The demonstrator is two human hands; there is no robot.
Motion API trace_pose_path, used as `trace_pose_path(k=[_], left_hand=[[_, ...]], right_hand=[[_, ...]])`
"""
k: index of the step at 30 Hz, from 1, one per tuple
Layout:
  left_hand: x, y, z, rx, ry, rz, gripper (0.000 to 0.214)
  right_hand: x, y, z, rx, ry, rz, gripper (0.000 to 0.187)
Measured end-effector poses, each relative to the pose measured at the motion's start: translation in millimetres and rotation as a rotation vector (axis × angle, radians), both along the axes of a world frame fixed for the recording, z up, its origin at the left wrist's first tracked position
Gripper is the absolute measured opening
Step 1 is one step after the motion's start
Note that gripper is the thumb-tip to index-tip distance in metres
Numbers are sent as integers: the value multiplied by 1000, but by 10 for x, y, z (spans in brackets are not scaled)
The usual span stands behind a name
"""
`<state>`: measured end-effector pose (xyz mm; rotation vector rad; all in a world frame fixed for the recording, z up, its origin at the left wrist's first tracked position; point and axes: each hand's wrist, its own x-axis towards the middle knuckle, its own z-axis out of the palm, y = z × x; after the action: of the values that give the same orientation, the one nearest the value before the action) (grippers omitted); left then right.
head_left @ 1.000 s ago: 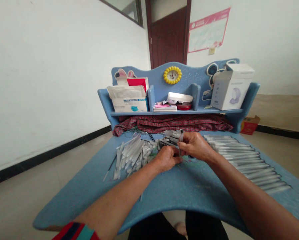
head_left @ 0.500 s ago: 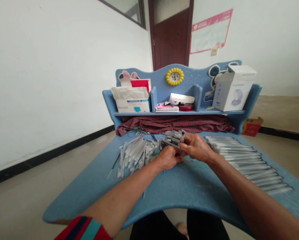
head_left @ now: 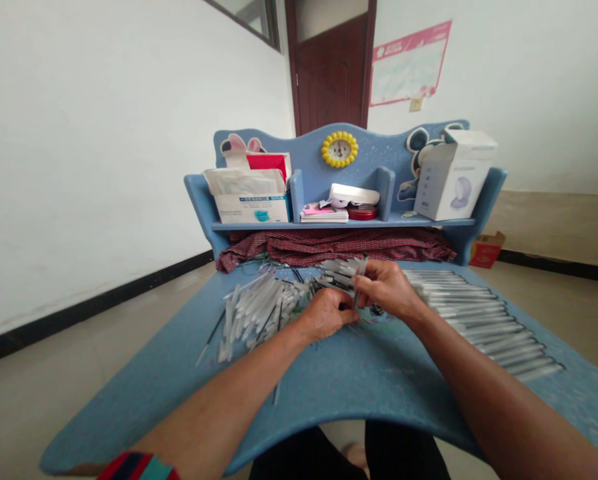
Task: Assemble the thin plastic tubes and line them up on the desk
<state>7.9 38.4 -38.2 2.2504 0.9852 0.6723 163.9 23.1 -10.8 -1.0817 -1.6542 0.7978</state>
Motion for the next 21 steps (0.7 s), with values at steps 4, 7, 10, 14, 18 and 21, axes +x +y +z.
trace_pose_path(k=[4,7,10,14,18,21], left_hand=[[-10,-1,69,-50,-28,32,8],[-21,10,82,-69,-18,55,9],[-34,19,87,-57,-1,83,11],[-50,24,115,-36,23,121,12],[-69,42,141,-26,49,147,12],[-79,64,153,-22,37,129,10]], right_hand=[[17,8,47,-97,187,-20,13],[23,12,57,-132,262,-43,17],[58,42,35,-163,257,-36,22],[156,81,30,-122,-20,-179,40],[186,7,128,181,-376,-337,38],[99,-132,233,290,-740,-265,22]])
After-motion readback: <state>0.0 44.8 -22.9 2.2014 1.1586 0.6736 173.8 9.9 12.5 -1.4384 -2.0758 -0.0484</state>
